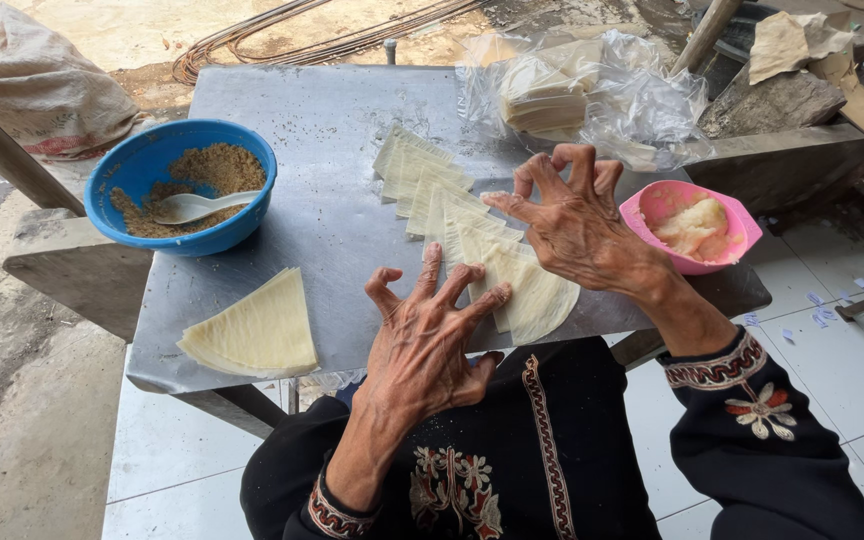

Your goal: The person folds thin translucent wrappers into cones, places a white paste inside, adds a brown granular filling, and rolls them into cylindrical bundles. The person repeats this process for multiple units, stacking the finished rolls on the metal table.

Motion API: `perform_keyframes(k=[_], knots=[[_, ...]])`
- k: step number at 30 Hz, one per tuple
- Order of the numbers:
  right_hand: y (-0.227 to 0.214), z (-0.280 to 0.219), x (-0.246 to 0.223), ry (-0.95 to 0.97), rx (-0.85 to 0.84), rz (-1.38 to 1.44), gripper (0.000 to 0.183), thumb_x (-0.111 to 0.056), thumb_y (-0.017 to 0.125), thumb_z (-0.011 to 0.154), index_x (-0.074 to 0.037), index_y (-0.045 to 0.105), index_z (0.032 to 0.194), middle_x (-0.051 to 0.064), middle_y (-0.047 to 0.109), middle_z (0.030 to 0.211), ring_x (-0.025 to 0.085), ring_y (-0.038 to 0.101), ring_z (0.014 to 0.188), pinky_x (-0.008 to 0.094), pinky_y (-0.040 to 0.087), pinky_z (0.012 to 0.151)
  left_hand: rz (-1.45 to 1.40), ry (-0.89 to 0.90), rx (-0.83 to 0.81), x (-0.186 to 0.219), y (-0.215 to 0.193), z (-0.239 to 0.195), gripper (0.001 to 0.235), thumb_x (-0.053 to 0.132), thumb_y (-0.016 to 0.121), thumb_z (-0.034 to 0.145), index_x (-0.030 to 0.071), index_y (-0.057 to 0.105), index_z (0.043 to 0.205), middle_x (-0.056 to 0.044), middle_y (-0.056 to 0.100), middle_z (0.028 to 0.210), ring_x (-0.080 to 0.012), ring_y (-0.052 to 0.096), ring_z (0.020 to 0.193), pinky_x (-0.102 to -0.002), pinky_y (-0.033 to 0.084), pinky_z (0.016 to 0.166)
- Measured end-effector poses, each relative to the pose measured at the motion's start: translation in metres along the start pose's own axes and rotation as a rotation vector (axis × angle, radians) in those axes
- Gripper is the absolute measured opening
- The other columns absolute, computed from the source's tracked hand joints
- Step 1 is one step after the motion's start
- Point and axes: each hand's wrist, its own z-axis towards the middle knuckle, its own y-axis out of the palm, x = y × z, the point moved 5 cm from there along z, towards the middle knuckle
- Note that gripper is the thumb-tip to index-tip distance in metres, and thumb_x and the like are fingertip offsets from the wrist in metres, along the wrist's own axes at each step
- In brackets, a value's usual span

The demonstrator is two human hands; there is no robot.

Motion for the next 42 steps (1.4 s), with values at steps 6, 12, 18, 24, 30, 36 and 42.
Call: perform_keyframes(k=[6, 12, 18, 24, 30, 36, 42], knots=[[-0.015, -0.053, -0.029, -0.036, -0.051, -0.049, 0.06, 0.001, 0.064, 0.079, -0.028, 0.071, 0.131, 0.001, 0.05, 0.122, 0.032, 0.031, 0.116, 0.052, 0.024, 0.097, -0.004, 0.013, 0.024, -0.002, 0.003, -0.002, 0.08, 0.04, 0.083, 0.053, 0.033, 0.065, 0.13, -0.004, 0.059, 0.132, -0.0411, 0.04, 0.137, -0.063, 0.02, 0.099], [-0.032, -0.068, -0.038, -0.026, 0.036, -0.123, 0.046, -0.004, 0.068, 0.082, -0.03, 0.075, 0.119, -0.003, 0.053, 0.121, 0.029, 0.034, 0.116, 0.054, 0.022, 0.096, -0.003, 0.008, 0.009, -0.002, 0.003, -0.001, 0.079, 0.04, 0.084, 0.052, 0.034, 0.066, 0.129, -0.004, 0.059, 0.133, -0.0395, 0.04, 0.137, -0.063, 0.018, 0.1], [-0.032, -0.062, -0.031, 0.011, 0.017, 0.046, 0.04, -0.008, 0.07, 0.08, -0.025, 0.074, 0.116, -0.001, 0.053, 0.122, 0.032, 0.032, 0.119, 0.055, 0.023, 0.098, -0.005, 0.001, 0.008, 0.0, 0.002, 0.0, 0.08, 0.041, 0.084, 0.052, 0.035, 0.065, 0.13, -0.003, 0.059, 0.132, -0.0388, 0.04, 0.137, -0.063, 0.018, 0.1], [-0.019, -0.041, -0.024, 0.037, -0.044, -0.053, 0.026, -0.012, 0.072, 0.08, -0.023, 0.072, 0.105, 0.001, 0.054, 0.12, 0.032, 0.034, 0.12, 0.057, 0.023, 0.094, 0.002, -0.009, -0.012, 0.001, 0.0, 0.0, 0.079, 0.04, 0.083, 0.053, 0.035, 0.066, 0.13, -0.001, 0.059, 0.133, -0.037, 0.04, 0.138, -0.062, 0.018, 0.101], [-0.033, -0.061, -0.049, -0.17, 0.088, -0.325, 0.032, -0.018, 0.075, 0.08, -0.019, 0.078, 0.112, -0.003, 0.057, 0.126, 0.027, 0.037, 0.124, 0.059, 0.026, 0.092, 0.004, -0.004, -0.01, 0.001, -0.001, 0.0, 0.078, 0.04, 0.083, 0.054, 0.033, 0.066, 0.129, -0.002, 0.059, 0.133, -0.0373, 0.039, 0.139, -0.062, 0.018, 0.099], [-0.044, -0.061, -0.04, -0.139, 0.115, -0.179, 0.013, -0.015, 0.075, 0.085, -0.02, 0.074, 0.098, -0.003, 0.056, 0.124, 0.028, 0.036, 0.124, 0.06, 0.027, 0.094, -0.018, -0.002, 0.013, 0.003, -0.003, 0.0, 0.077, 0.041, 0.083, 0.054, 0.032, 0.066, 0.128, -0.002, 0.059, 0.133, -0.0374, 0.04, 0.138, -0.063, 0.018, 0.099], [-0.032, -0.034, -0.027, -0.041, 0.019, -0.058, 0.009, -0.015, 0.074, 0.08, -0.018, 0.07, 0.087, 0.001, 0.054, 0.113, 0.032, 0.037, 0.118, 0.057, 0.026, 0.088, 0.018, -0.013, -0.008, 0.004, -0.004, 0.0, 0.077, 0.039, 0.081, 0.053, 0.035, 0.066, 0.128, 0.0, 0.06, 0.132, -0.0356, 0.04, 0.138, -0.061, 0.018, 0.099]])
